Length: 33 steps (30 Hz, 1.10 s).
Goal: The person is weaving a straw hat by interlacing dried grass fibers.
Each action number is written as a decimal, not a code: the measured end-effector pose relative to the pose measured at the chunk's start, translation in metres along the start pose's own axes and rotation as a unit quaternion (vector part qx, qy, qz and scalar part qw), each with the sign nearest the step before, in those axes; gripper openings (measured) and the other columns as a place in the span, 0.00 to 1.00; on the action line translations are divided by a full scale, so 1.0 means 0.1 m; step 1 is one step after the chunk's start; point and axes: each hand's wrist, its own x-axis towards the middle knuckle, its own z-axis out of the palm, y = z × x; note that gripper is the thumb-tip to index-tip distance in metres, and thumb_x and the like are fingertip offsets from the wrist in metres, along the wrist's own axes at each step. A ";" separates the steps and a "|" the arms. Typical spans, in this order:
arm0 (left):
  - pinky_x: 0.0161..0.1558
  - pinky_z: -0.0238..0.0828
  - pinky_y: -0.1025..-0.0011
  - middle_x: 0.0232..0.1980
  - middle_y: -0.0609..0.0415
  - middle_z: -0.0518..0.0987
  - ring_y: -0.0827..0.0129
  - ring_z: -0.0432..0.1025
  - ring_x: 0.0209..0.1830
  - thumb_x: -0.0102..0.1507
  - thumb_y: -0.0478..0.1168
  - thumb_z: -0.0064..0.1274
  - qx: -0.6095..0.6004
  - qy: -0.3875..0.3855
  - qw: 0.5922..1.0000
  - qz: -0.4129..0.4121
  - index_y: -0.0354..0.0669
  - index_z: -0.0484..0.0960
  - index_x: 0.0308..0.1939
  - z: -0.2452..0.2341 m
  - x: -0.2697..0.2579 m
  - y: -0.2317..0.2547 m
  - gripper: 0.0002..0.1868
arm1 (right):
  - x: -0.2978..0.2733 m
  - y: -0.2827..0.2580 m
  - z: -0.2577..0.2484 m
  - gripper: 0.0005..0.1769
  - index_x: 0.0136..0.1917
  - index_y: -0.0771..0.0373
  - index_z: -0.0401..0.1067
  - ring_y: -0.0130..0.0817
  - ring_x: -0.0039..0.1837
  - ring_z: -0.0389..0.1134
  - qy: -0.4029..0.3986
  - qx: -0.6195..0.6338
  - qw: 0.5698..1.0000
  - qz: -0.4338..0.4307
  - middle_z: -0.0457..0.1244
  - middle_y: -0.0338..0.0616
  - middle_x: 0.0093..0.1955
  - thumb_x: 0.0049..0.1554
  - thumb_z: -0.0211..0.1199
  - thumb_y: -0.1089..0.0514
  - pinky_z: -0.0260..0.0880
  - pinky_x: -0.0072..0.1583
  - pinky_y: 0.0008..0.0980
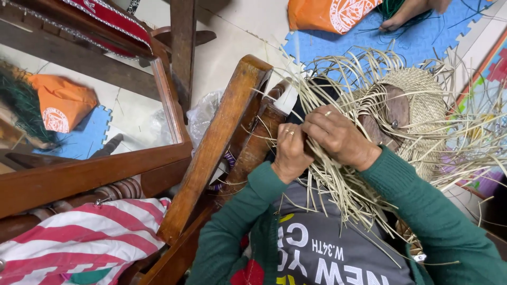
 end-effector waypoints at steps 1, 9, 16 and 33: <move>0.37 0.65 0.61 0.26 0.44 0.69 0.50 0.67 0.28 0.55 0.29 0.48 -0.039 -0.002 0.999 -0.032 0.33 0.74 0.30 0.10 -0.12 -0.16 0.02 | -0.07 0.04 0.08 0.10 0.44 0.64 0.72 0.41 0.42 0.66 -0.001 0.049 0.998 0.040 0.63 0.45 0.37 0.54 0.55 0.76 0.68 0.48 0.36; 0.40 0.68 0.59 0.31 0.36 0.75 0.43 0.72 0.36 0.63 0.39 0.53 -0.277 -0.005 0.930 -0.242 0.30 0.77 0.32 0.02 0.17 -0.11 0.12 | -0.25 0.04 -0.14 0.04 0.41 0.57 0.74 0.37 0.47 0.62 -0.181 -0.161 0.957 0.160 0.63 0.40 0.38 0.57 0.62 0.57 0.62 0.57 0.45; 0.27 0.58 0.77 0.18 0.61 0.66 0.80 0.57 0.23 0.64 0.39 0.49 -0.333 -0.020 0.872 -0.359 0.42 0.72 0.18 -0.08 0.33 -0.08 0.18 | -0.87 -0.30 0.11 0.08 0.41 0.59 0.71 0.33 0.34 0.63 -0.201 -0.014 0.968 0.147 0.61 0.39 0.30 0.52 0.52 0.68 0.65 0.37 0.31; 0.20 0.42 0.74 0.16 0.68 0.52 0.80 0.45 0.16 0.60 0.38 0.50 -0.314 -0.062 0.856 -0.405 0.56 0.54 0.16 -0.06 0.23 -0.07 0.23 | -0.47 -0.92 -1.03 0.12 0.54 0.73 0.64 0.44 0.47 0.64 -0.187 0.123 0.974 -0.009 0.61 0.54 0.49 0.61 0.43 0.65 0.66 0.51 0.43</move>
